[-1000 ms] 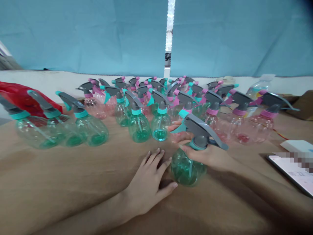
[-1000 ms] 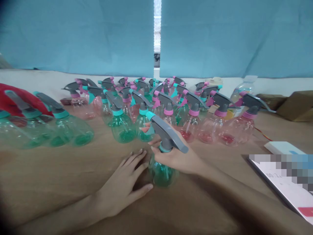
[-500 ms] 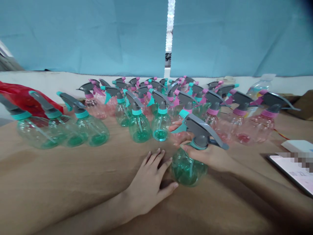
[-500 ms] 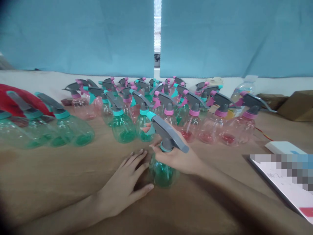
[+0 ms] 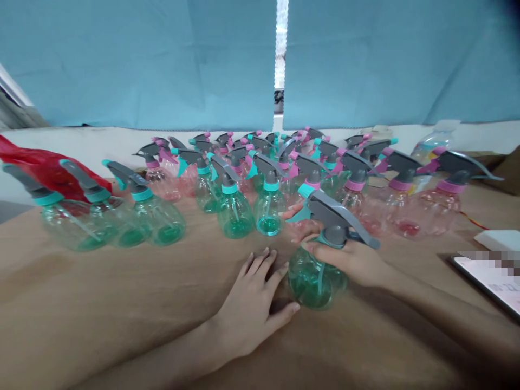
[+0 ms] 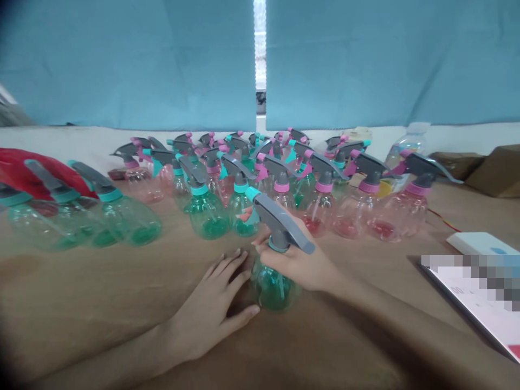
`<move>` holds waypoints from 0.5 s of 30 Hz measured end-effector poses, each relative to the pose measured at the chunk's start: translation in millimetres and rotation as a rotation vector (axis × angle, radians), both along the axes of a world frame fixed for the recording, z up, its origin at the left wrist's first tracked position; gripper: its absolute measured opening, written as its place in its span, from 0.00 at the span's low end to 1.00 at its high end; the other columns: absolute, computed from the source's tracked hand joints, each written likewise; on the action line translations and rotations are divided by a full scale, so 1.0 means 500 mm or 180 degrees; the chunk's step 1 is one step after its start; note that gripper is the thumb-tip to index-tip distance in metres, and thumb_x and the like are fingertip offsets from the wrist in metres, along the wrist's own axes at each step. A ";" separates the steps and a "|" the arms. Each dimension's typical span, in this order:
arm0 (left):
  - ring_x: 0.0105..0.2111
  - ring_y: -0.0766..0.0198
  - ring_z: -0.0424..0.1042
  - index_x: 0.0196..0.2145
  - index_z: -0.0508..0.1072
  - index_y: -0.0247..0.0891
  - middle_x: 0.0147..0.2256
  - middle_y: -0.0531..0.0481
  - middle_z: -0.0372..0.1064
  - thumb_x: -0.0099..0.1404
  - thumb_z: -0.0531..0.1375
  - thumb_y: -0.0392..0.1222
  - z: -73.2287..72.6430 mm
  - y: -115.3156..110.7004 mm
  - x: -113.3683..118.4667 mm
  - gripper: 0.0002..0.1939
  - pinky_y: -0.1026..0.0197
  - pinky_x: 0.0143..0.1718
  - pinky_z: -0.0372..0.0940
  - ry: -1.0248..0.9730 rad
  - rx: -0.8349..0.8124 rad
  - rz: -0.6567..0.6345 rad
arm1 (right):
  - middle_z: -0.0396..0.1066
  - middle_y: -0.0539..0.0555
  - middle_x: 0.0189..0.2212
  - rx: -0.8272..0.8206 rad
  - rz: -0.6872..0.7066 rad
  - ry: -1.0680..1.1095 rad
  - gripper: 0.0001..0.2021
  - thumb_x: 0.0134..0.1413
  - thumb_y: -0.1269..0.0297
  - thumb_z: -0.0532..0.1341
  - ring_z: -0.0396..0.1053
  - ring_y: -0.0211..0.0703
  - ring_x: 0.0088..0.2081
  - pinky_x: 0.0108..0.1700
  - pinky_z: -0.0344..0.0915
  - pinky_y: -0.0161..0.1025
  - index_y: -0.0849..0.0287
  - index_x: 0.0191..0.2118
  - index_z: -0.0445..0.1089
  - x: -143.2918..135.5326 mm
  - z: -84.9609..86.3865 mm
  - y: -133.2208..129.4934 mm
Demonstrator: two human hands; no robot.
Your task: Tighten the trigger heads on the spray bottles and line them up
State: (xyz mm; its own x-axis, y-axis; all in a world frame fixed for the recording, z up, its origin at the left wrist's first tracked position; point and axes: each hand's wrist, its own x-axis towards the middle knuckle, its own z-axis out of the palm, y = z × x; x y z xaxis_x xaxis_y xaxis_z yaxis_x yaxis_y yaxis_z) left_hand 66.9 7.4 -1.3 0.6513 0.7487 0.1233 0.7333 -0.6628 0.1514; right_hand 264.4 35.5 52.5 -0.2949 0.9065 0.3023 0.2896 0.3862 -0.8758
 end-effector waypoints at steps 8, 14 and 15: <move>0.60 0.48 0.47 0.58 0.59 0.35 0.61 0.37 0.50 0.66 0.51 0.56 -0.003 0.001 -0.004 0.29 0.43 0.58 0.47 0.0031 0.0034 -0.0002 | 0.71 0.49 0.31 0.0074 -0.0015 -0.0008 0.15 0.43 0.73 0.56 0.70 0.43 0.30 0.30 0.69 0.40 0.51 0.39 0.65 0.008 0.008 -0.008; 0.60 0.48 0.48 0.58 0.58 0.35 0.61 0.37 0.50 0.67 0.51 0.55 -0.005 0.001 -0.007 0.28 0.43 0.58 0.47 0.0013 0.0040 -0.0009 | 0.71 0.48 0.29 0.0115 -0.0005 -0.0114 0.18 0.43 0.74 0.56 0.71 0.46 0.33 0.32 0.69 0.41 0.50 0.42 0.67 0.007 0.012 -0.011; 0.60 0.48 0.48 0.58 0.59 0.35 0.61 0.38 0.50 0.67 0.51 0.55 -0.004 0.001 -0.006 0.28 0.43 0.58 0.47 0.0008 0.0034 -0.0006 | 0.72 0.48 0.31 0.0108 0.0042 -0.0013 0.20 0.44 0.73 0.56 0.72 0.47 0.36 0.35 0.70 0.42 0.49 0.45 0.66 0.005 0.012 -0.008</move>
State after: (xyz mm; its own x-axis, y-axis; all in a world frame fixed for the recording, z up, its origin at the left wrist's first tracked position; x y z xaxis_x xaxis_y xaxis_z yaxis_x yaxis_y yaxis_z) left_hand 63.8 7.9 -3.3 0.6530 0.7462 0.1296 0.7325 -0.6657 0.1425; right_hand 266.7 31.4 58.3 -0.3082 0.8917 0.3316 0.2877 0.4196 -0.8609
